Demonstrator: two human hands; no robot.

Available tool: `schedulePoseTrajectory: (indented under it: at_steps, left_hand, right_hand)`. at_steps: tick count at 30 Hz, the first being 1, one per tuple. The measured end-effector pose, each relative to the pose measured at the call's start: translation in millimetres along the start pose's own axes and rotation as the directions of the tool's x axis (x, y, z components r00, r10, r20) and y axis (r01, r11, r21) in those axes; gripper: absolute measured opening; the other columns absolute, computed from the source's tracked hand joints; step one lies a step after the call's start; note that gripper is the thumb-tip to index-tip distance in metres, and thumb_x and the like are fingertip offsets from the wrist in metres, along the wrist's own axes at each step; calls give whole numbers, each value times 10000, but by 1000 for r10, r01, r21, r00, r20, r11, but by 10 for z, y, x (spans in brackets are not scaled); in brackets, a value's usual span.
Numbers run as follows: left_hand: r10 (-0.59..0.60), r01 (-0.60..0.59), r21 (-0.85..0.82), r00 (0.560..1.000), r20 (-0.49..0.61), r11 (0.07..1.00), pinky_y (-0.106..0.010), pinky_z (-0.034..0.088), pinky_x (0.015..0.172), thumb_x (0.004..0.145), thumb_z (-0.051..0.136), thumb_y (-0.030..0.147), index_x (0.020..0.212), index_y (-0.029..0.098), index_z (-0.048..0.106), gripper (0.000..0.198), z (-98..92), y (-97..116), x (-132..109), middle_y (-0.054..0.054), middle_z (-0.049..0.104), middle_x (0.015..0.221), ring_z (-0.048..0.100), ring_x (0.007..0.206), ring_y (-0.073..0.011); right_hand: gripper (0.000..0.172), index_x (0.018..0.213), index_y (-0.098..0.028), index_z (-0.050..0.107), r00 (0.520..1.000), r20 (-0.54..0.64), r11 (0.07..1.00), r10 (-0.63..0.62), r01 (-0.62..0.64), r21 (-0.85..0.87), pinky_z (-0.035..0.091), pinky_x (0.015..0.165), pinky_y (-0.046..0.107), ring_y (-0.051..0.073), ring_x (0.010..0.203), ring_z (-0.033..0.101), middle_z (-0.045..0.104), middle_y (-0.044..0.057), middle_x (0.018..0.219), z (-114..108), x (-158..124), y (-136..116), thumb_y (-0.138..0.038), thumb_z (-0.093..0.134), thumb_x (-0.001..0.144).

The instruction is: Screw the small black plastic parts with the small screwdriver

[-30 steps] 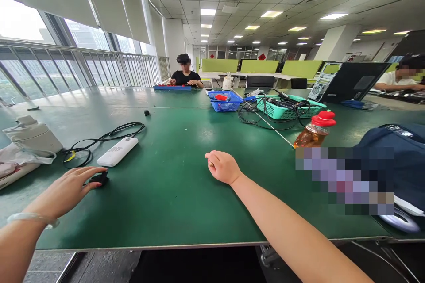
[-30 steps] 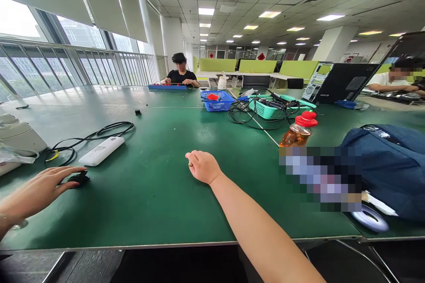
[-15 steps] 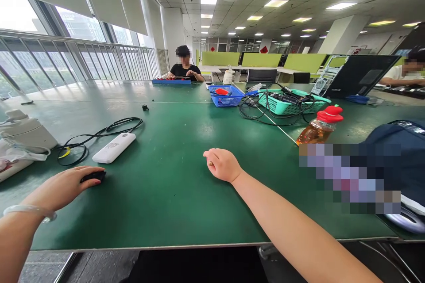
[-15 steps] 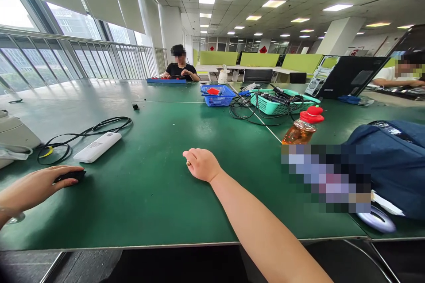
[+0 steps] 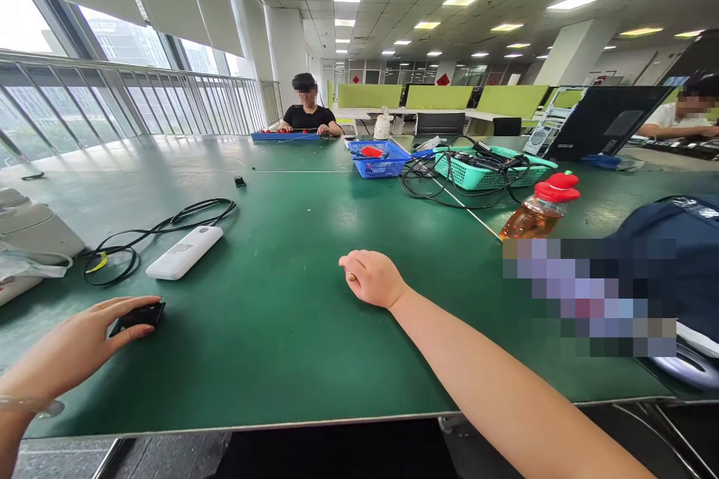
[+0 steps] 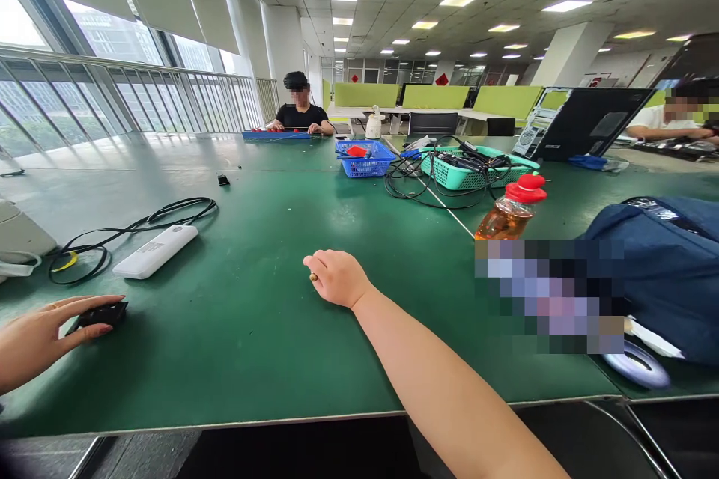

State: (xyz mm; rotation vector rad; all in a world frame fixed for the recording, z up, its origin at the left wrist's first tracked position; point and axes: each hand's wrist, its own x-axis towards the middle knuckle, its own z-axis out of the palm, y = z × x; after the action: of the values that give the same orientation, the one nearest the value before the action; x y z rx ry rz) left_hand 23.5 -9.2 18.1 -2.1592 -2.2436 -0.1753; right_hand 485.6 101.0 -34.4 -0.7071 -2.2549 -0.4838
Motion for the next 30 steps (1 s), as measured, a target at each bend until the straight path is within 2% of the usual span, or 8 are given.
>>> schedulePoseTrajectory:
  at_steps: [8, 12, 16, 19, 21, 23, 25, 30]
  left_hand:
    - [24, -25, -39, 1000, -13, 999, -393, 487, 878, 838, 421, 605, 1063, 441, 617, 340, -48, 70, 5, 222, 708, 1013, 652, 958, -212]
    - [151, -151, -47, 989, 1, 987, -373, 463, 951, 843, 431, 601, 1129, 422, 605, 380, -209, 729, 151, 175, 678, 1151, 628, 1041, -199]
    - [464, -447, -163, 881, 89, 880, -329, 431, 999, 850, 504, 513, 1178, 319, 628, 400, -319, 1733, 448, 38, 667, 1220, 606, 1112, -217]
    - [577, -554, -197, 812, 84, 809, -319, 446, 967, 857, 534, 401, 1165, 287, 646, 347, -214, 2381, 785, -6, 680, 1194, 613, 1091, -223]
    - [600, -583, -191, 799, 43, 790, -328, 459, 943, 847, 559, 354, 1142, 281, 661, 320, -64, 2696, 1009, -19, 695, 1155, 627, 1055, -234]
    - [596, -588, -168, 803, -4, 791, -338, 467, 927, 844, 570, 342, 1109, 267, 680, 296, 108, 2911, 1186, -38, 703, 1130, 629, 1040, -248]
    - [580, -578, -156, 814, -41, 801, -357, 467, 929, 843, 579, 343, 1097, 249, 686, 292, 267, 3034, 1295, -56, 707, 1115, 624, 1045, -263]
    - [550, -560, -253, 827, -114, 789, -378, 446, 977, 885, 524, 316, 1170, 230, 647, 322, 517, 3050, 1317, -65, 679, 1181, 596, 1078, -247]
  right_hand:
    - [174, 964, -179, 550, 1000, 25, 1000, 5, -5, -2, 374, 583, 273, 144, 645, 508, 617, 29, 798, 2, 9, -7, -118, 460, 829]
    - [210, 1002, -180, 559, 997, 39, 998, 63, -64, 29, 398, 597, 271, 147, 668, 535, 620, 34, 827, 20, 26, -17, -116, 467, 824]
    - [207, 1010, -185, 586, 971, 27, 964, 239, -240, 111, 454, 651, 267, 149, 714, 575, 624, 55, 916, 29, 40, 8, -141, 456, 856]
    - [191, 966, -205, 628, 887, 13, 870, 462, -456, 186, 478, 678, 260, 144, 740, 596, 606, 54, 957, 21, 34, 82, -233, 450, 902]
    - [222, 930, -221, 657, 807, 18, 790, 590, -581, 196, 478, 661, 256, 143, 746, 601, 588, 50, 970, 8, 21, 145, -299, 450, 916]
    - [250, 914, -236, 674, 747, 34, 731, 664, -657, 184, 471, 647, 257, 144, 746, 600, 581, 44, 964, -8, 8, 198, -348, 451, 920]
    - [263, 917, -248, 677, 724, 66, 704, 686, -685, 187, 468, 665, 259, 147, 756, 602, 591, 34, 933, -23, 2, 229, -371, 444, 925]
    - [224, 933, -261, 666, 755, 236, 721, 611, -654, 227, 457, 714, 267, 153, 774, 603, 628, 15, 865, -41, 23, 217, -360, 467, 913]
